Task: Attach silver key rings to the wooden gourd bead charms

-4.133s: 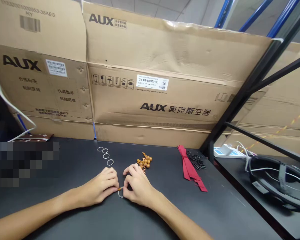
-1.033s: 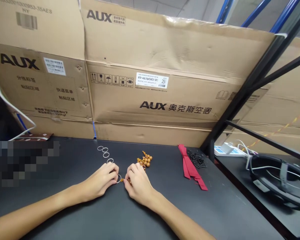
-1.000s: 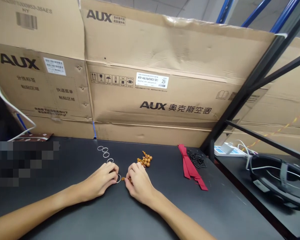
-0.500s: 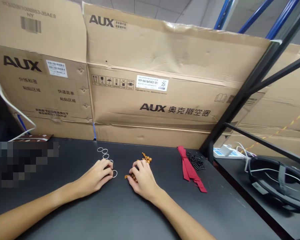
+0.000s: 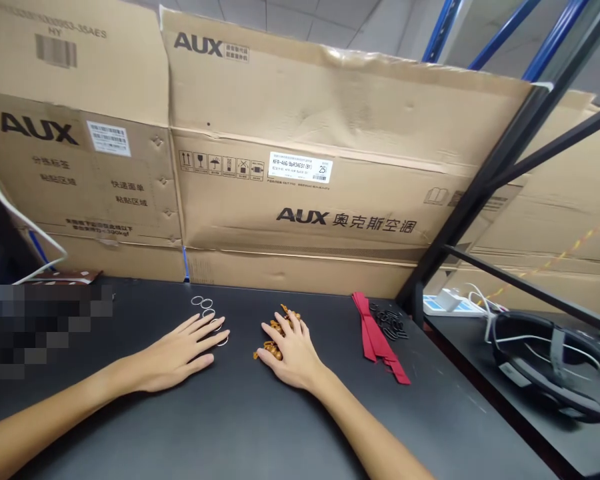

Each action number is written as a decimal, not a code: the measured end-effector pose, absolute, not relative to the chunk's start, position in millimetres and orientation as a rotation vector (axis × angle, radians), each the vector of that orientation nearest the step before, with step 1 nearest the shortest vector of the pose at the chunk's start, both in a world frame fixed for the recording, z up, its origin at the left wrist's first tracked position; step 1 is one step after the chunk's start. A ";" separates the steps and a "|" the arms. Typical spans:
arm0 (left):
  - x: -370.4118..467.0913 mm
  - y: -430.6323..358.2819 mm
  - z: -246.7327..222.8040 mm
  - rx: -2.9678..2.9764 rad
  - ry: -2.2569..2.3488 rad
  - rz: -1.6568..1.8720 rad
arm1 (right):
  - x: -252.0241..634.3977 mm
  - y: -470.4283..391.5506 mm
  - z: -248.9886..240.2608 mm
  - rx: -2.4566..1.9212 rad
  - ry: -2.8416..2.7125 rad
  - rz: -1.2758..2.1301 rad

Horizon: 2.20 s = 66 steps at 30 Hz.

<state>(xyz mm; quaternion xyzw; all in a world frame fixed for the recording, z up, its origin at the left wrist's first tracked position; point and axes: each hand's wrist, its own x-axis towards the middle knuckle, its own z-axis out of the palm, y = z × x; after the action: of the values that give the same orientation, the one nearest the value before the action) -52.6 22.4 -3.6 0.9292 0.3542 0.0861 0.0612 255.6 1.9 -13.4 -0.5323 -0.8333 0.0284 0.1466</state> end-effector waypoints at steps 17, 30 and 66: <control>-44.4 13.4 4.2 2.852 0.963 0.326 | 270.7 27.1 -14.4 -1.327 -2.356 -0.048; -41.7 -4.8 3.0 2.793 0.879 0.297 | 227.7 -39.2 1.7 -0.950 -2.643 0.394; -40.4 -6.9 5.1 2.803 0.875 0.124 | 238.3 -32.8 9.7 -1.155 -2.698 0.523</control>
<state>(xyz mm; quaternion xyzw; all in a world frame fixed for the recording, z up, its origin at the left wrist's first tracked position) -40.4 -6.9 5.1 0.9488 0.2961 0.0419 0.1013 238.3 -32.8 9.7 -0.3862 -0.9021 0.1749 0.0799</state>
